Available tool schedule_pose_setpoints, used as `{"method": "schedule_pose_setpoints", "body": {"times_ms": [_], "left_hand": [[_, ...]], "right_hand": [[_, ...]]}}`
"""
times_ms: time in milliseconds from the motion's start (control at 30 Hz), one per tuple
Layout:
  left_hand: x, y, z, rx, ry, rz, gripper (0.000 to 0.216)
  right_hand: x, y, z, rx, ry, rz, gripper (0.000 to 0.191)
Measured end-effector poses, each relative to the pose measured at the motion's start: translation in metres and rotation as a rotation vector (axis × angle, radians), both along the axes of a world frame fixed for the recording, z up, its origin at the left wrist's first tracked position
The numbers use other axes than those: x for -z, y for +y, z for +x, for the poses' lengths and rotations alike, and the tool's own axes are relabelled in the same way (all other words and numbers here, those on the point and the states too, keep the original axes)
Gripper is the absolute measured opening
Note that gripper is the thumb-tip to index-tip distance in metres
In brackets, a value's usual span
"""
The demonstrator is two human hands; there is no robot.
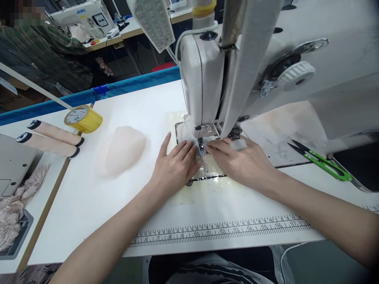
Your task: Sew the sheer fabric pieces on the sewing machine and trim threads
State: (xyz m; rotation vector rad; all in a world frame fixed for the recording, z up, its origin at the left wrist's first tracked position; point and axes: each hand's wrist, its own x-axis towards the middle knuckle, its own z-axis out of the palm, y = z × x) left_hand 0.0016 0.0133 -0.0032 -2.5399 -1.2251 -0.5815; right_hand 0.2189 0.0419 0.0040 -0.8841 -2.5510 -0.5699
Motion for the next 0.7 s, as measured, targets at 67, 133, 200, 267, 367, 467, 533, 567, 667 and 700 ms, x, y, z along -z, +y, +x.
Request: {"method": "schedule_pose_setpoints", "body": {"times_ms": [67, 133, 200, 267, 367, 467, 533, 567, 667, 700], "left_hand": [[0.0, 0.0, 0.0, -0.017, 0.005, -0.015, 0.036], [-0.001, 0.0, -0.001, -0.046, 0.014, -0.044, 0.038], [-0.002, 0.002, -0.003, -0.089, 0.029, -0.073, 0.042], [-0.003, 0.004, -0.004, -0.135, 0.046, -0.094, 0.044], [-0.005, 0.003, -0.003, -0.199, 0.082, -0.086, 0.044], [-0.01, -0.008, 0.004, -0.213, 0.117, -0.05, 0.038], [-0.015, -0.02, 0.009, -0.057, 0.096, -0.086, 0.032], [-0.017, -0.026, 0.012, 0.084, 0.064, -0.123, 0.03], [-0.023, -0.036, 0.015, 0.393, -0.096, -0.196, 0.032], [-0.023, -0.036, 0.014, 0.366, -0.135, -0.199, 0.034]], "right_hand": [[0.0, 0.003, 0.002, 0.0, -0.019, 0.011, 0.027], [-0.001, 0.004, 0.003, -0.002, -0.025, 0.005, 0.025], [-0.002, 0.004, 0.004, -0.005, -0.022, -0.004, 0.026], [-0.004, 0.003, 0.003, -0.003, -0.015, -0.014, 0.028], [-0.006, 0.002, 0.004, -0.013, -0.006, -0.027, 0.029], [-0.008, 0.003, 0.006, -0.032, 0.022, -0.016, 0.03], [-0.009, 0.004, 0.007, -0.041, 0.045, -0.01, 0.032], [-0.009, 0.004, 0.008, -0.045, 0.052, -0.016, 0.032], [-0.008, 0.004, 0.009, -0.057, 0.068, -0.077, 0.03], [-0.008, 0.004, 0.009, -0.058, 0.078, -0.104, 0.029]]}}
